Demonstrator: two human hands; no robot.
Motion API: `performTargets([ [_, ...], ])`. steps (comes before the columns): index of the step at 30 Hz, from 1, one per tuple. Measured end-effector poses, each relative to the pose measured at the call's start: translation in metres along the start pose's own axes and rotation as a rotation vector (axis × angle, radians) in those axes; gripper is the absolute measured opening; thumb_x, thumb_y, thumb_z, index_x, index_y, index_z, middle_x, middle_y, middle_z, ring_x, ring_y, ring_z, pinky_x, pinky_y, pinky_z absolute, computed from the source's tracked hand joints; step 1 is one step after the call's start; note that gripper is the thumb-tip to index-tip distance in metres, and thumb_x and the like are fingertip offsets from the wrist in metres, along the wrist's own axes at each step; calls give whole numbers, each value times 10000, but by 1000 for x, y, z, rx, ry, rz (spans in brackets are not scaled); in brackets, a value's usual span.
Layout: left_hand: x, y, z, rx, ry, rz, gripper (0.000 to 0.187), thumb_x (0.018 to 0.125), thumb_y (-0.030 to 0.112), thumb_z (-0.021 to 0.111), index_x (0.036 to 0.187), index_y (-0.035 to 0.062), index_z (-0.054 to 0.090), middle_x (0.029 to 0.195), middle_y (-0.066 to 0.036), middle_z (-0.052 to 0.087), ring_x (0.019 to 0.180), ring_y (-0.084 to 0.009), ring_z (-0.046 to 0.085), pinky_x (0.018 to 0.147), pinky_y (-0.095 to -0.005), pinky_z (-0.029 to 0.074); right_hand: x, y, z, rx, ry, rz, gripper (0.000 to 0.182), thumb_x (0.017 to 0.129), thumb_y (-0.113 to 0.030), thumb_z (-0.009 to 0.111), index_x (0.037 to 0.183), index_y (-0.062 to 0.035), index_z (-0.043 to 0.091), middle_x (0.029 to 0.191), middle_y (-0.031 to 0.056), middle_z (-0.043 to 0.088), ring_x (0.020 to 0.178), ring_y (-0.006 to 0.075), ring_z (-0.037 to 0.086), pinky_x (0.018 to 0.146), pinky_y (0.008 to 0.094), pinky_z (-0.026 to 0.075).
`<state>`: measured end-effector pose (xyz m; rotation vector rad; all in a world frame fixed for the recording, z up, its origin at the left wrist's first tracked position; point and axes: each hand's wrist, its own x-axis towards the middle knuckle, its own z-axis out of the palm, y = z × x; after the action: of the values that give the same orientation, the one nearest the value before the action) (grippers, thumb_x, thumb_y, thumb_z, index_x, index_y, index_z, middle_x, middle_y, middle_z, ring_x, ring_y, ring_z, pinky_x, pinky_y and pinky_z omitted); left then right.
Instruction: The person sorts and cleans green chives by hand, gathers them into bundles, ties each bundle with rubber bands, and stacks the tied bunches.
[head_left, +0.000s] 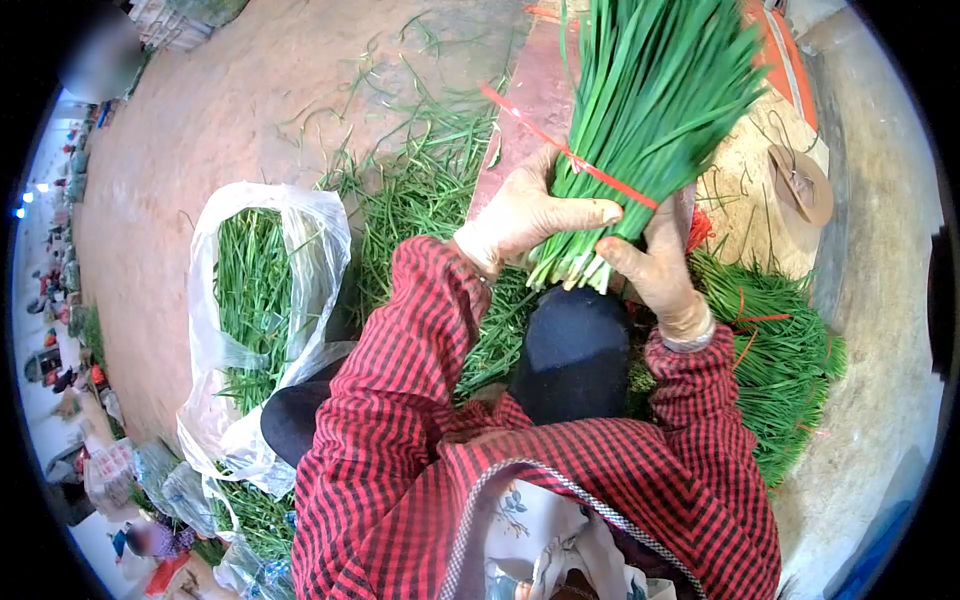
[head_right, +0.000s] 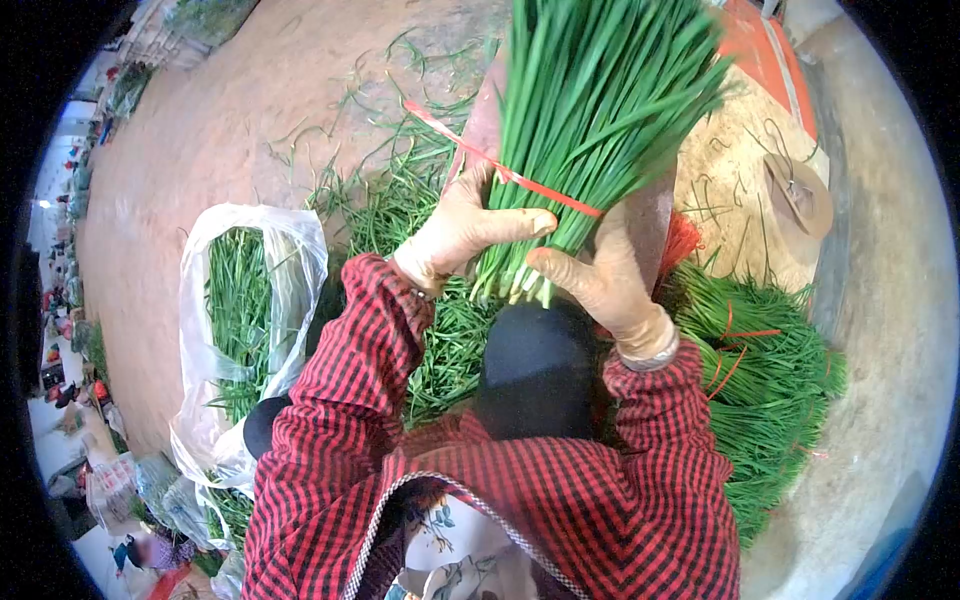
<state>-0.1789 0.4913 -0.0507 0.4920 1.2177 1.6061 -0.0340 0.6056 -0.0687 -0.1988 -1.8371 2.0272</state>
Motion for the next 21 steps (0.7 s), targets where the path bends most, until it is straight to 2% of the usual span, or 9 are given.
performTargets([
  [1, -5, 10, 3, 12, -51, 84, 785, 702, 58, 843, 1364, 27, 423, 1163, -90, 624, 1040, -170, 599, 890, -327, 507, 3, -13, 2, 28, -11, -70, 966, 786, -246, 804, 1472, -20, 162, 1397, 108, 377, 1289, 211, 387, 1068, 364, 353],
  [3, -6, 14, 6, -29, -175, 199, 837, 677, 38, 859, 1365, 2, 384, 1224, -79, 587, 1105, -156, 557, 915, -321, 491, 6, -18, -13, -84, -98, -64, 965, 760, -250, 821, 1464, -28, 199, 1384, 104, 394, 1273, 223, 408, 1045, 374, 377],
  [5, -9, 14, 0, 236, -198, 170, 733, 668, 30, 864, 1287, -16, 475, 1193, -81, 607, 1091, -141, 562, 894, -318, 492, 0, -13, -28, -207, -203, 27, 923, 766, -259, 813, 1443, -28, 229, 1366, 105, 412, 1254, 223, 423, 1034, 371, 385],
  [7, -2, -11, -21, 576, -218, -178, 479, 674, 258, 879, 1041, 37, 665, 981, -41, 655, 873, -146, 605, 852, -281, 491, -10, 8, -40, -380, -337, 168, 882, 771, -269, 805, 1422, -29, 260, 1347, 106, 431, 1236, 223, 439, 1022, 368, 394],
  [8, -1, -22, -29, 745, -237, -295, 488, 670, 266, 876, 1043, 36, 663, 979, -46, 656, 877, -153, 606, 854, -287, 489, -18, 21, -42, -462, -416, 238, 862, 773, -274, 801, 1411, -29, 275, 1338, 106, 440, 1227, 222, 446, 1016, 367, 398],
  [10, -1, -35, -37, 985, -226, -350, 506, 661, 283, 870, 1047, 34, 658, 976, -56, 658, 884, -168, 609, 858, -299, 486, -31, 39, -37, -536, -493, 327, 822, 779, -283, 793, 1390, -29, 306, 1319, 107, 459, 1208, 222, 462, 1005, 364, 407],
  [14, -12, -36, -36, 1110, -53, -182, 542, 644, 316, 858, 1054, 30, 649, 968, -77, 661, 899, -197, 614, 866, -322, 478, -30, 36, -10, -470, -479, 223, 745, 789, -302, 777, 1348, -29, 367, 1282, 108, 496, 1171, 221, 493, 982, 358, 424],
  [21, -26, -27, -23, 1040, 197, 160, 608, 614, 373, 836, 1067, 22, 632, 956, -113, 666, 924, -248, 624, 880, -364, 466, -19, 46, 21, -476, -516, 126, 622, 808, -336, 750, 1273, -29, 475, 1217, 111, 561, 1107, 220, 547, 941, 347, 454],
])
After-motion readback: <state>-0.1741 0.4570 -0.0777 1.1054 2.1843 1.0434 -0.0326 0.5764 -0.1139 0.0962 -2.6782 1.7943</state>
